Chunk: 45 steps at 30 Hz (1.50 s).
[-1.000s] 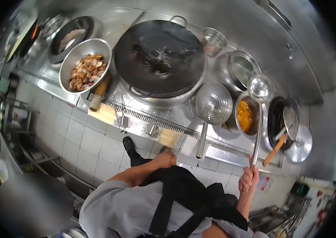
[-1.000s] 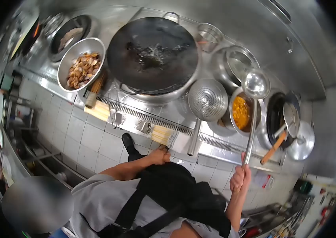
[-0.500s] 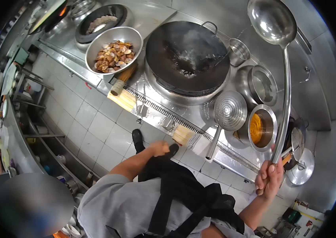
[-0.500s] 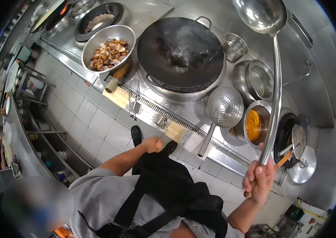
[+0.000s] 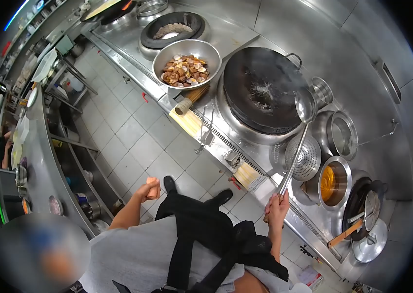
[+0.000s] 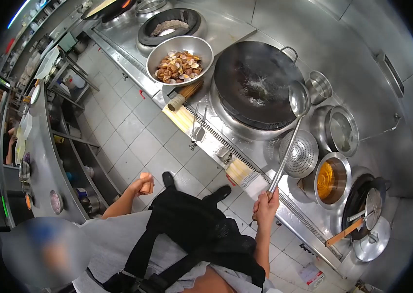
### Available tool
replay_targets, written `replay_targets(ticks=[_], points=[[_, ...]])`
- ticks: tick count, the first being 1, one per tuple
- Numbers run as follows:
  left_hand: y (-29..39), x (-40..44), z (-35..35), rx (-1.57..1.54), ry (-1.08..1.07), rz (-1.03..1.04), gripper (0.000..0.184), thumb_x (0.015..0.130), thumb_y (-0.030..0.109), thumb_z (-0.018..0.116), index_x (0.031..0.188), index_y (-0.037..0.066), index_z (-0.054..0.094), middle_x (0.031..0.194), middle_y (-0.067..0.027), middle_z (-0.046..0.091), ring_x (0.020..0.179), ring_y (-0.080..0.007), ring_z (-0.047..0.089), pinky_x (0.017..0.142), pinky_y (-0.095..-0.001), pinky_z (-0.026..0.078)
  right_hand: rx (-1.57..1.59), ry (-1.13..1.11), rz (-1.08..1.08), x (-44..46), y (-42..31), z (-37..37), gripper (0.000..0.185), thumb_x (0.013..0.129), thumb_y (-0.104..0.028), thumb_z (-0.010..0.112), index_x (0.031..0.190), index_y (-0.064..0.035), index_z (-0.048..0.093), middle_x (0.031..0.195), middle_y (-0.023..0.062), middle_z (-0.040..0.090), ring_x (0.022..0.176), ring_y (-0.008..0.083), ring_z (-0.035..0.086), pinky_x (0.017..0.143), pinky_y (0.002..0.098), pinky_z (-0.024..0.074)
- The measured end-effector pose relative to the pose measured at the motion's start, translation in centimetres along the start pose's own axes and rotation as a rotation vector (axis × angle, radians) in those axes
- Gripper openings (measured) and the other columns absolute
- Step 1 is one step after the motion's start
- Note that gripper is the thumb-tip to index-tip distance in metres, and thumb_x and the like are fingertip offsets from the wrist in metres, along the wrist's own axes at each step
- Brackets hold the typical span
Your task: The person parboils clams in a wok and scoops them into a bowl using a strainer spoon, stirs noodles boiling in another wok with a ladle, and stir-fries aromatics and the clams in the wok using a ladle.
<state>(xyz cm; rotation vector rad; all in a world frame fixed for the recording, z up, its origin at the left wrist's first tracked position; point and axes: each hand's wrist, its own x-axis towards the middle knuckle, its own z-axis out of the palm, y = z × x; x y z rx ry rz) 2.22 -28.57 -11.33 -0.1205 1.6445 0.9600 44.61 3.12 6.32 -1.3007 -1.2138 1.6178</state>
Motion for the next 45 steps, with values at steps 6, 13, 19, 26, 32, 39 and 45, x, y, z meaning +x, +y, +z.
replay_targets(ticks=[6, 13, 19, 26, 32, 39, 45], points=[[7.0, 1.4, -1.0, -0.237, -0.447, 0.164, 0.052, 0.1, 0.057, 0.045, 0.088, 0.008, 0.058, 0.067, -0.0028, 0.058, 0.052, -0.0151, 0.06, 0.046, -0.0311, 0.053, -0.041, 0.118, 0.186, -2.3, 4.5, 3.4, 0.023, 0.097, -0.025, 0.062, 0.116, -0.0205, 0.05, 0.068, -0.006, 0.051, 0.048, 0.006, 0.046, 0.041, 0.021, 0.039], [9.1, -3.2, -12.6, -0.281, -0.395, 0.604, 0.036, 0.096, 0.043, 0.06, 0.109, 0.009, 0.066, 0.101, -0.0043, 0.065, 0.093, -0.0132, 0.063, 0.076, -0.0305, 0.052, -0.271, -0.029, 0.251, 0.7, 12.5, 21.8, 0.014, 0.099, -0.03, 0.056, 0.105, -0.0193, 0.05, 0.065, -0.0036, 0.044, 0.048, 0.0077, 0.042, 0.038, 0.0235, 0.0338], [-5.6, -4.7, -30.3, -0.803, -0.113, 0.717, 0.029, 0.098, 0.031, 0.058, 0.112, 0.007, 0.062, 0.103, -0.0115, 0.068, 0.09, -0.0214, 0.067, 0.074, -0.0382, 0.058, -0.471, -0.314, 0.267, 1.7, 15.1, 37.8, 0.016, 0.097, -0.031, 0.057, 0.099, -0.0174, 0.05, 0.064, -0.0027, 0.044, 0.048, 0.0092, 0.043, 0.038, 0.025, 0.0348], [-15.3, -16.0, -39.0, -1.404, 0.229, 0.806, 0.029, 0.103, 0.033, 0.052, 0.115, 0.007, 0.052, 0.103, -0.0182, 0.067, 0.083, -0.0302, 0.069, 0.07, -0.0425, 0.061, -0.57, -0.455, 0.259, 1.7, 16.7, 47.1, 0.019, 0.095, -0.032, 0.059, 0.093, -0.0151, 0.05, 0.064, -0.0017, 0.044, 0.048, 0.0109, 0.043, 0.039, 0.0267, 0.036], [-17.5, -18.8, -43.3, -1.676, 0.587, 0.918, 0.057, 0.096, 0.058, 0.054, 0.109, 0.002, 0.055, 0.094, -0.014, 0.066, 0.078, -0.0252, 0.067, 0.068, -0.0404, 0.059, -0.547, -0.342, 0.254, 3.8, 16.0, 44.4, 0.023, 0.093, -0.032, 0.061, 0.088, -0.0132, 0.05, 0.064, -0.0007, 0.044, 0.047, 0.0124, 0.044, 0.039, 0.0282, 0.037], [-19.1, -16.4, -55.8, -0.145, -0.199, 1.747, 0.042, 0.098, 0.036, 0.046, 0.065, 0.01, 0.054, 0.06, -0.0071, 0.051, 0.051, -0.0254, 0.049, 0.048, -0.0406, 0.037, -0.283, 0.067, 0.213, 5.5, 15.9, 26.9, 0.027, 0.091, -0.033, 0.063, 0.082, -0.0109, 0.05, 0.063, 0.0003, 0.044, 0.047, 0.0141, 0.045, 0.039, 0.03, 0.0382], [-16.2, -15.9, -46.4, -1.022, 1.193, 0.725, 0.026, 0.098, 0.022, 0.054, 0.089, 0.0, 0.062, 0.081, -0.0115, 0.066, 0.068, -0.025, 0.063, 0.062, -0.0392, 0.053, -0.093, 0.032, 0.23, 0.3, 13.9, 21.4, 0.022, 0.094, -0.027, 0.063, 0.087, -0.0111, 0.05, 0.065, 0.0028, 0.049, 0.044, 0.0138, 0.047, 0.039, 0.0323, 0.0425]])
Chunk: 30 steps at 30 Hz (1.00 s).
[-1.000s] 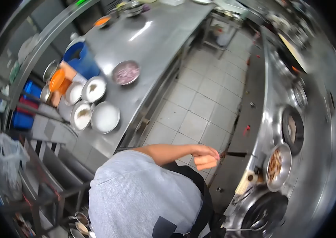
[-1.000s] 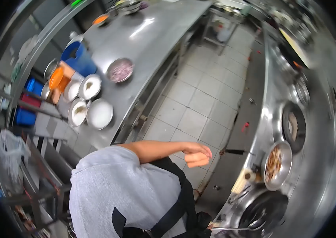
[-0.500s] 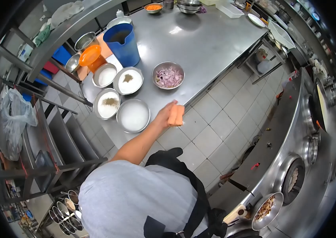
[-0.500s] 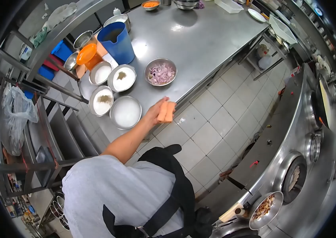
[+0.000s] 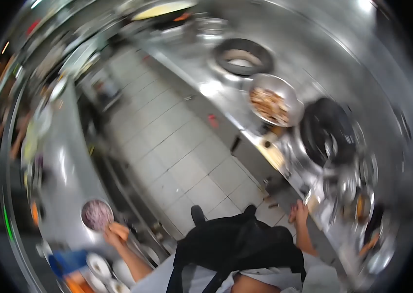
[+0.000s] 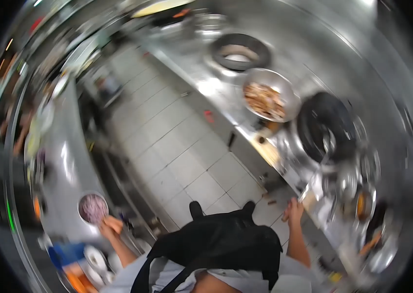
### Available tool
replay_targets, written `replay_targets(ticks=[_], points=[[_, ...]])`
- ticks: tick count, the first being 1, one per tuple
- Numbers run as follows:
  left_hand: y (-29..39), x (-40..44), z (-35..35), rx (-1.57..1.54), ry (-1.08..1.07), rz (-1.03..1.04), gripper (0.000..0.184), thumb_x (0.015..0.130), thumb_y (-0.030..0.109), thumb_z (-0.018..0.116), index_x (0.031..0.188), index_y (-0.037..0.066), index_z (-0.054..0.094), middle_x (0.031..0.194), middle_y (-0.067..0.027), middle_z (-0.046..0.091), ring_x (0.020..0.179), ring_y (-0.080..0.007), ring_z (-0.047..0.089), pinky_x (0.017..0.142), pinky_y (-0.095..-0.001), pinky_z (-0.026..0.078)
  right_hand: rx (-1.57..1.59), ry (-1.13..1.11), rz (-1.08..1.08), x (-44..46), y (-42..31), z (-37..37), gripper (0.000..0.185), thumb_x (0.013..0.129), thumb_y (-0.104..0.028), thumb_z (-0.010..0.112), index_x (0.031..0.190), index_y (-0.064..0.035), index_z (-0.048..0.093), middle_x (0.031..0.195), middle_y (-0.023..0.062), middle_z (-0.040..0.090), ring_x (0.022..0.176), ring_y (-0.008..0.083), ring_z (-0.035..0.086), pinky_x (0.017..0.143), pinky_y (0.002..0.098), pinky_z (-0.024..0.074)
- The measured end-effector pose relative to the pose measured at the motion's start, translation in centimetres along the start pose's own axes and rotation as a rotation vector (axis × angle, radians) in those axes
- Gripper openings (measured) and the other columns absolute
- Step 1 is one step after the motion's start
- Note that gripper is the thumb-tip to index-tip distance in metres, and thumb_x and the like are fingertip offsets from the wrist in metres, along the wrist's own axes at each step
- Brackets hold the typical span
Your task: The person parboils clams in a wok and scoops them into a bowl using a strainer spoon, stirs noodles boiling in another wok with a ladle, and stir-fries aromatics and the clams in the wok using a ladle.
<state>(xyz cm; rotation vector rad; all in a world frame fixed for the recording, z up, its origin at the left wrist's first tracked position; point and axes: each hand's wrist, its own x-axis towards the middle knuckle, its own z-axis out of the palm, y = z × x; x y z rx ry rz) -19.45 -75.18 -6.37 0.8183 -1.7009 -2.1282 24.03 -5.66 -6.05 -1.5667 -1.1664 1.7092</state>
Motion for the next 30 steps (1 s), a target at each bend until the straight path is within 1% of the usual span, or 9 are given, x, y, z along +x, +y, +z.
replay_targets(ticks=[1, 4, 9, 12, 17, 19, 22, 23, 30], points=[[-1.1, -0.5, 1.5, 0.149, -0.109, 0.149, 0.028, 0.095, 0.023, 0.061, 0.104, -0.004, 0.063, 0.097, -0.0137, 0.067, 0.085, -0.0236, 0.065, 0.079, -0.0382, 0.054, 0.014, 0.008, -0.045, -0.9, -0.3, 0.0, 0.019, 0.095, -0.025, 0.062, 0.094, -0.009, 0.052, 0.067, 0.0032, 0.051, 0.045, 0.0137, 0.048, 0.039, 0.0323, 0.0428], [-1.4, -8.6, 13.1, 0.2, -0.521, 0.132, 0.027, 0.097, 0.021, 0.058, 0.114, 0.0, 0.059, 0.114, -0.0117, 0.064, 0.104, -0.0224, 0.061, 0.092, -0.0376, 0.049, 0.074, 0.038, -0.052, -2.8, -2.1, -0.8, 0.02, 0.096, -0.022, 0.061, 0.106, -0.0056, 0.056, 0.067, 0.0031, 0.052, 0.045, 0.013, 0.049, 0.04, 0.0317, 0.0433], [-2.8, -29.5, 35.7, 0.158, -1.03, -0.099, 0.036, 0.095, 0.018, 0.06, 0.126, 0.0, 0.056, 0.114, -0.0088, 0.064, 0.102, -0.019, 0.061, 0.086, -0.0336, 0.05, 0.011, 0.041, -0.111, -0.6, -5.6, -7.7, 0.026, 0.094, -0.015, 0.061, 0.119, -0.0062, 0.058, 0.063, -0.0011, 0.049, 0.045, 0.0088, 0.047, 0.038, 0.0281, 0.0405], [-2.9, -41.2, 47.7, 0.169, -1.311, -0.066, 0.037, 0.095, 0.013, 0.06, 0.13, 0.0, 0.056, 0.121, -0.0082, 0.063, 0.107, -0.0183, 0.06, 0.09, -0.0327, 0.049, -0.166, 0.049, -0.224, 0.2, -6.7, -14.1, 0.022, 0.092, -0.013, 0.063, 0.112, -0.0036, 0.06, 0.063, -0.0021, 0.047, 0.049, 0.0076, 0.046, 0.044, 0.0282, 0.0375], [-5.4, -55.9, 65.0, 0.411, -1.66, 0.503, 0.012, 0.087, 0.011, 0.068, 0.092, 0.0, 0.067, 0.078, -0.0008, 0.065, 0.072, -0.0092, 0.055, 0.065, -0.0287, 0.046, -0.286, 0.202, -0.286, -4.4, -11.2, -21.1, 0.023, 0.09, -0.013, 0.065, 0.108, 0.0008, 0.061, 0.063, -0.0009, 0.045, 0.057, 0.0086, 0.041, 0.052, 0.0289, 0.0353], [-5.6, -63.8, 66.9, 0.412, -1.654, 0.942, 0.009, 0.086, 0.008, 0.065, 0.088, -0.001, 0.063, 0.071, -0.0096, 0.065, 0.067, -0.0163, 0.058, 0.064, -0.0329, 0.048, -0.339, 0.255, -0.316, -5.8, -12.4, -23.0, 0.027, 0.089, -0.012, 0.066, 0.111, 0.0026, 0.062, 0.063, 0.0016, 0.046, 0.058, 0.0105, 0.038, 0.055, 0.0304, 0.0354], [-10.6, -70.1, 70.7, 0.512, -1.421, 1.476, 0.016, 0.081, 0.014, 0.07, 0.089, 0.003, 0.062, 0.119, -0.02, 0.067, 0.092, -0.0407, 0.068, 0.077, -0.0485, 0.053, -0.394, 0.294, -0.273, -7.6, -13.6, -24.5, 0.031, 0.088, -0.013, 0.067, 0.115, 0.0033, 0.062, 0.062, 0.0038, 0.044, 0.058, 0.0111, 0.038, 0.054, 0.0307, 0.0353], [-10.8, -71.5, 71.3, 0.57, -1.459, 1.43, 0.017, 0.079, 0.018, 0.07, 0.087, 0.005, 0.061, 0.135, -0.0151, 0.06, 0.098, -0.0431, 0.066, 0.081, -0.0518, 0.053, -0.452, 0.332, -0.255, -8.1, -13.7, -25.0, 0.035, 0.087, -0.013, 0.068, 0.117, 0.0043, 0.061, 0.061, 0.0093, 0.046, 0.055, 0.0166, 0.044, 0.055, 0.0336, 0.0383], [-7.9, -75.7, 77.0, 0.277, -1.451, 1.532, 0.014, 0.081, 0.014, 0.067, 0.085, 0.003, 0.06, 0.136, -0.012, 0.06, 0.091, -0.0415, 0.068, 0.077, -0.0504, 0.055, -0.71, 0.525, -0.244, -10.5, -16.3, -26.6, 0.038, 0.082, -0.013, 0.071, 0.118, -0.0037, 0.063, 0.065, 0.0167, 0.057, 0.062, 0.037, 0.059, 0.059, 0.0434, 0.0451]])
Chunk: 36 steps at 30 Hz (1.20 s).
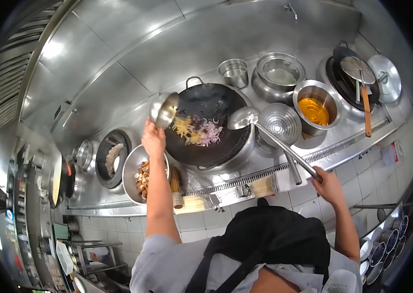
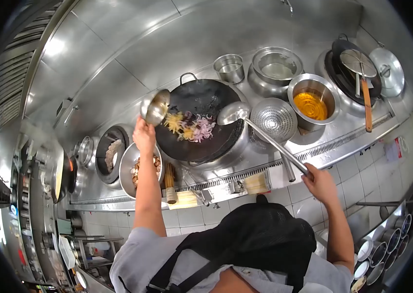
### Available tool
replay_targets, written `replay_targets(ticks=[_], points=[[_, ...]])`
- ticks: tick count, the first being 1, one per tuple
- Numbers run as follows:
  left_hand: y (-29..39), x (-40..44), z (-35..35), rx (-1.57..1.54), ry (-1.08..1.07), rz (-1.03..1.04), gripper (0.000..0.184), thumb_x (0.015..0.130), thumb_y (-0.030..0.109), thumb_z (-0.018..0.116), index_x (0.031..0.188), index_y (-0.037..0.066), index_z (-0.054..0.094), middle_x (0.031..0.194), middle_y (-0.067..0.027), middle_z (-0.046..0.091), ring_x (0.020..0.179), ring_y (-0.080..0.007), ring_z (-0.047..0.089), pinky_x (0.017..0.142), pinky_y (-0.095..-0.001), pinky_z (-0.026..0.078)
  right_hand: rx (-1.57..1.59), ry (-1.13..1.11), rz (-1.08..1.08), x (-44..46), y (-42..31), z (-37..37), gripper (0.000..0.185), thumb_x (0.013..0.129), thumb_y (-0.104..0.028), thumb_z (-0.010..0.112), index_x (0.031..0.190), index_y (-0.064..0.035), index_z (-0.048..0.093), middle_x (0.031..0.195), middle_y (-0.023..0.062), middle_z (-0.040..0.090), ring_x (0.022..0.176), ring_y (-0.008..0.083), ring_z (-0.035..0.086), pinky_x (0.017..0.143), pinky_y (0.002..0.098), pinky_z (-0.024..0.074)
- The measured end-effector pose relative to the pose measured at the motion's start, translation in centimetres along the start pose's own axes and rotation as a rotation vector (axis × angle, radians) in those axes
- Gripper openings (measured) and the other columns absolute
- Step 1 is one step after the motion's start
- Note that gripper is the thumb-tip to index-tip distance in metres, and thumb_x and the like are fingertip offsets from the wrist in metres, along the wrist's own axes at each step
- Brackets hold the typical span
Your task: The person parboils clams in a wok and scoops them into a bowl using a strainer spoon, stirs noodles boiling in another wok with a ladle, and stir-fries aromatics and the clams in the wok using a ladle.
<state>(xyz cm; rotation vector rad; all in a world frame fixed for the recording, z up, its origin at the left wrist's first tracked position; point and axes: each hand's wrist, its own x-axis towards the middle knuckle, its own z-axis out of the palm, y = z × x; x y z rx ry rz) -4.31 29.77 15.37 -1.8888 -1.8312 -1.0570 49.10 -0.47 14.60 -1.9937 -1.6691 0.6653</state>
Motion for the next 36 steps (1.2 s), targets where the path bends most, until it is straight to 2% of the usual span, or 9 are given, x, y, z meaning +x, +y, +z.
replay_targets(ticks=[9, 11, 18, 20, 22, 26, 27, 29, 36], points=[[1.0, 2.2, -3.1, -0.083, 0.263, 0.137, 0.011, 0.08, 0.011, 0.067, 0.075, 0.006, 0.058, 0.138, -0.0129, 0.058, 0.08, -0.0326, 0.071, 0.068, -0.0438, 0.057, -0.309, 0.143, -0.193, 4.9, -6.1, -2.0, 0.036, 0.082, -0.016, 0.067, 0.118, -0.0103, 0.065, 0.078, 0.018, 0.067, 0.075, 0.0399, 0.065, 0.068, 0.049, 0.0517], [2.7, -1.5, -0.3, 0.087, -0.239, 0.321, 0.01, 0.082, 0.015, 0.066, 0.084, 0.007, 0.062, 0.141, -0.0131, 0.055, 0.086, -0.036, 0.07, 0.075, -0.0471, 0.057, -0.322, 0.154, -0.259, 6.2, -8.4, -0.5, 0.037, 0.082, -0.016, 0.066, 0.118, -0.0108, 0.066, 0.08, 0.0183, 0.069, 0.075, 0.0405, 0.066, 0.069, 0.0501, 0.0523], [-0.5, -4.6, 3.2, -0.07, -0.291, 0.051, 0.014, 0.082, 0.018, 0.065, 0.09, 0.007, 0.064, 0.126, -0.0139, 0.063, 0.095, -0.039, 0.066, 0.082, -0.0494, 0.052, -0.278, 0.123, -0.226, 5.8, -12.4, 1.5, 0.036, 0.083, -0.019, 0.064, 0.118, -0.0121, 0.066, 0.083, 0.0201, 0.069, 0.077, 0.0409, 0.066, 0.07, 0.0517, 0.0521], [-2.1, -5.2, 3.8, -0.257, -0.232, -0.279, 0.023, 0.083, 0.018, 0.06, 0.102, 0.008, 0.068, 0.116, -0.015, 0.067, 0.092, -0.0394, 0.068, 0.082, -0.048, 0.052, -0.221, 0.071, -0.176, 5.9, -11.7, 2.2, 0.037, 0.083, -0.018, 0.065, 0.119, -0.0111, 0.065, 0.083, 0.0202, 0.069, 0.079, 0.0419, 0.065, 0.07, 0.0506, 0.0525], [-5.3, -6.9, 4.5, -0.519, -0.288, -0.479, 0.02, 0.084, 0.016, 0.063, 0.101, 0.006, 0.068, 0.101, -0.0142, 0.071, 0.087, -0.0298, 0.069, 0.078, -0.0405, 0.052, -0.06, 0.084, -0.245, 5.7, -8.6, 4.7, 0.036, 0.086, -0.018, 0.067, 0.12, -0.0066, 0.063, 0.075, 0.0202, 0.065, 0.07, 0.0379, 0.066, 0.065, 0.0473, 0.0512], [-6.3, -12.7, 1.1, -1.064, -0.136, -0.808, 0.015, 0.092, 0.013, 0.064, 0.105, 0.005, 0.066, 0.095, 0.0007, 0.067, 0.089, -0.0084, 0.058, 0.081, -0.0268, 0.046, 0.964, -0.503, 0.366, 3.1, -7.3, 9.7, 0.032, 0.094, -0.019, 0.064, 0.119, 0.0002, 0.059, 0.064, 0.0024, 0.053, 0.054, 0.0107, 0.052, 0.048, 0.0317, 0.0414], [-5.0, -13.8, -1.0, -1.094, -0.117, -0.87, 0.014, 0.093, 0.014, 0.065, 0.104, 0.005, 0.066, 0.098, 0.0, 0.067, 0.092, -0.0085, 0.058, 0.084, -0.0268, 0.046, 0.956, -0.505, 0.379, 2.8, -6.4, 12.5, 0.032, 0.094, -0.019, 0.064, 0.119, 0.0002, 0.059, 0.064, 0.0024, 0.053, 0.054, 0.0107, 0.052, 0.048, 0.0317, 0.0414], [-4.7, -17.3, -3.2, -1.237, -0.072, -0.923, 0.018, 0.093, 0.014, 0.065, 0.108, 0.004, 0.066, 0.102, -0.0012, 0.066, 0.095, -0.0103, 0.058, 0.087, -0.0271, 0.045, 0.331, -0.036, -0.19, 2.2, -4.3, 17.5, 0.029, 0.094, -0.017, 0.061, 0.119, -0.0016, 0.059, 0.064, -0.0019, 0.053, 0.049, 0.0075, 0.049, 0.041, 0.0274, 0.0378], [-1.9, -25.1, -13.6, -1.611, -0.319, -1.269, 0.028, 0.091, 0.025, 0.066, 0.11, 0.008, 0.055, 0.093, -0.0088, 0.063, 0.08, -0.0257, 0.068, 0.07, -0.0374, 0.058, 1.137, -0.549, 0.339, -0.6, -10.8, 13.9, 0.036, 0.1, -0.023, 0.06, 0.13, -0.0039, 0.056, 0.061, -0.0043, 0.041, 0.044, 0.005, 0.039, 0.038, 0.0233, 0.0317]])
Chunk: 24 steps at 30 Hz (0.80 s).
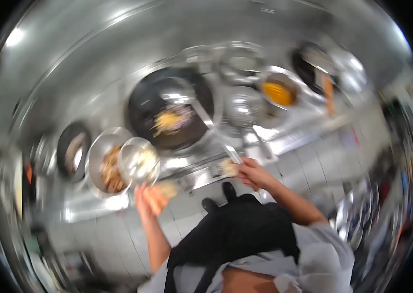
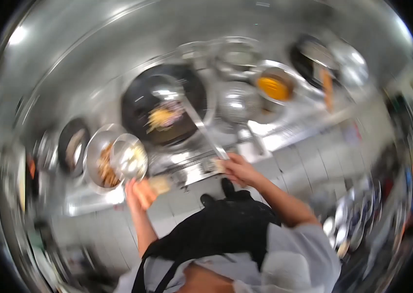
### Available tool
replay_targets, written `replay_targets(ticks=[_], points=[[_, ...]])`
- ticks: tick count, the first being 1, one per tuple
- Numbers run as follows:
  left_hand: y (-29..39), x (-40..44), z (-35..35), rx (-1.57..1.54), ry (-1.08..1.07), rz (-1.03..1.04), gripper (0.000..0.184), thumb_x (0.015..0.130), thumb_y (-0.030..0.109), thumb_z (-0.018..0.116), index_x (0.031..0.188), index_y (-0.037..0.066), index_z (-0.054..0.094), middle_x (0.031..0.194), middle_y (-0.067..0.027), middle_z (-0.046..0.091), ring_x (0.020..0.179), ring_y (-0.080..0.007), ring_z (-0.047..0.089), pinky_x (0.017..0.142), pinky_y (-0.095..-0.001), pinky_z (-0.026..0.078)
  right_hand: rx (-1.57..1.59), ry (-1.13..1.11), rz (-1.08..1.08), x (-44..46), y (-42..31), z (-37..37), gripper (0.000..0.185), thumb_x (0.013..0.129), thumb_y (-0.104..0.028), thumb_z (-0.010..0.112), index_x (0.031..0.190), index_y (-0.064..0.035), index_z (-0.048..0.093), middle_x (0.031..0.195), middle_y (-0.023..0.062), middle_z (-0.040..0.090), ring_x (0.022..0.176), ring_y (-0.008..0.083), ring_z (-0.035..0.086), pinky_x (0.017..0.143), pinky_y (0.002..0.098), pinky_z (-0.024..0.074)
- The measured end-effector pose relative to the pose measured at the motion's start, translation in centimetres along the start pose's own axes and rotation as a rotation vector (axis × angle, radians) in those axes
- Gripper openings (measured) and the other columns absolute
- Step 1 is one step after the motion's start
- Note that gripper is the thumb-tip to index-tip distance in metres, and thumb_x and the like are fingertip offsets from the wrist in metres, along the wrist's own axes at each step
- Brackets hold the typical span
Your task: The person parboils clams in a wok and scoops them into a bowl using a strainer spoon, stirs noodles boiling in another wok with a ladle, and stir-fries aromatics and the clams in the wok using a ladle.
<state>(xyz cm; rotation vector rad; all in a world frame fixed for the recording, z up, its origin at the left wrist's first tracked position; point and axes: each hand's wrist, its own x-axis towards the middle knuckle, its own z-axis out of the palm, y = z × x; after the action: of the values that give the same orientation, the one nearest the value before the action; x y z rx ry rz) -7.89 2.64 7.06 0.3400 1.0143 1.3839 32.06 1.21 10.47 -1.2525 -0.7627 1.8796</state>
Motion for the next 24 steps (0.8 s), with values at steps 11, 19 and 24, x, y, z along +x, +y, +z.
replay_targets(ticks=[11, 19, 24], points=[[-6.0, 0.2, -1.2, 0.313, -0.228, -0.156, 0.035, 0.093, 0.035, 0.062, 0.109, 0.006, 0.052, 0.092, -0.0059, 0.058, 0.087, -0.0189, 0.06, 0.077, -0.0336, 0.048, 0.192, 0.512, -0.674, -16.4, -1.5, -5.4, 0.033, 0.096, -0.013, 0.057, 0.128, -0.0071, 0.054, 0.064, -0.0006, 0.047, 0.043, 0.0091, 0.046, 0.042, 0.0261, 0.0422], [-9.0, 3.5, 2.9, 0.269, -0.385, -0.348, 0.04, 0.093, 0.035, 0.062, 0.117, 0.005, 0.052, 0.102, -0.009, 0.058, 0.096, -0.021, 0.056, 0.086, -0.0353, 0.044, 0.463, 1.128, -0.849, -34.4, 5.6, -15.3, 0.034, 0.095, -0.01, 0.051, 0.129, -0.0075, 0.052, 0.062, -0.0018, 0.042, 0.04, 0.0088, 0.04, 0.039, 0.0268, 0.0389], [-14.6, 0.9, 6.9, 0.352, -0.43, -0.375, 0.037, 0.094, 0.04, 0.06, 0.111, 0.008, 0.056, 0.101, -0.0058, 0.059, 0.095, -0.0173, 0.056, 0.086, -0.0331, 0.042, 0.591, 1.402, -0.853, -46.4, 13.0, -22.7, 0.029, 0.093, -0.01, 0.054, 0.122, -0.0064, 0.051, 0.062, -0.0001, 0.045, 0.042, 0.0102, 0.042, 0.039, 0.0282, 0.0387]])
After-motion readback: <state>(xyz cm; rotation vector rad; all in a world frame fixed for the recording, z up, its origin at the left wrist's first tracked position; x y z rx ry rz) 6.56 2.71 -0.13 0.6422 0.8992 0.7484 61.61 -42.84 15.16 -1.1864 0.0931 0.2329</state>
